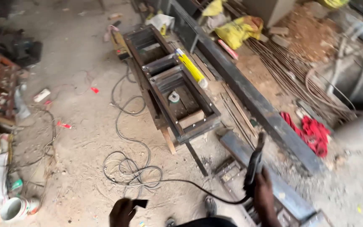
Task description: The person positions a metal frame on the workshop floor, then uses an arc welding electrode holder to weld joints on the frame, producing sparks as they work along the frame. They reposition the frame and continue welding multiple joints, holding a small metal piece in one hand while welding with the other.
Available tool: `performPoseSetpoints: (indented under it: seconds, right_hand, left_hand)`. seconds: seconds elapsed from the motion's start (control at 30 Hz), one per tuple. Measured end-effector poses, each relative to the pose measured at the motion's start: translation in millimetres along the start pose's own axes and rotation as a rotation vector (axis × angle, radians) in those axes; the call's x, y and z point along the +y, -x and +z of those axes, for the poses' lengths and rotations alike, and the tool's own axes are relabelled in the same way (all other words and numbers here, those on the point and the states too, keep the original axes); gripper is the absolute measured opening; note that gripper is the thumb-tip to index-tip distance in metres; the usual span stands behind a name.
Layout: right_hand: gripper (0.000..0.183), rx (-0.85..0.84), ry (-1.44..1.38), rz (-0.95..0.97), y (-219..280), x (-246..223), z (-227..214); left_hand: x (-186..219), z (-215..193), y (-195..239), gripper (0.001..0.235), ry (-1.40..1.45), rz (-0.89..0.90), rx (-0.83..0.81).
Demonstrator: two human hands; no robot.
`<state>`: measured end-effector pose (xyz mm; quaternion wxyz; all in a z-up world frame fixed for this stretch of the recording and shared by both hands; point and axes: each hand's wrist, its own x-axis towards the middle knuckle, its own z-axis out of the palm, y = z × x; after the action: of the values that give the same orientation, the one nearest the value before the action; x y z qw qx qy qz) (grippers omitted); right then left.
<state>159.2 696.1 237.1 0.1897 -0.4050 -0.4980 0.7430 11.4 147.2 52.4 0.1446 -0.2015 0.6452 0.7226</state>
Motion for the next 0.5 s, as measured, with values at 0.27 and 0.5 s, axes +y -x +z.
performPoseSetpoints:
  seconds: [0.27, 0.5]
  right_hand:
    - [0.040, -0.541, 0.065, -0.037, -24, -18, 138]
    - [0.043, -0.947, 0.107, -0.112, -39, -105, 313]
  left_hand:
    - [183, 237, 81, 0.019, 0.247, -0.022, -0.343]
    - [265, 258, 11, 0.053, -0.200, 0.039, -0.439]
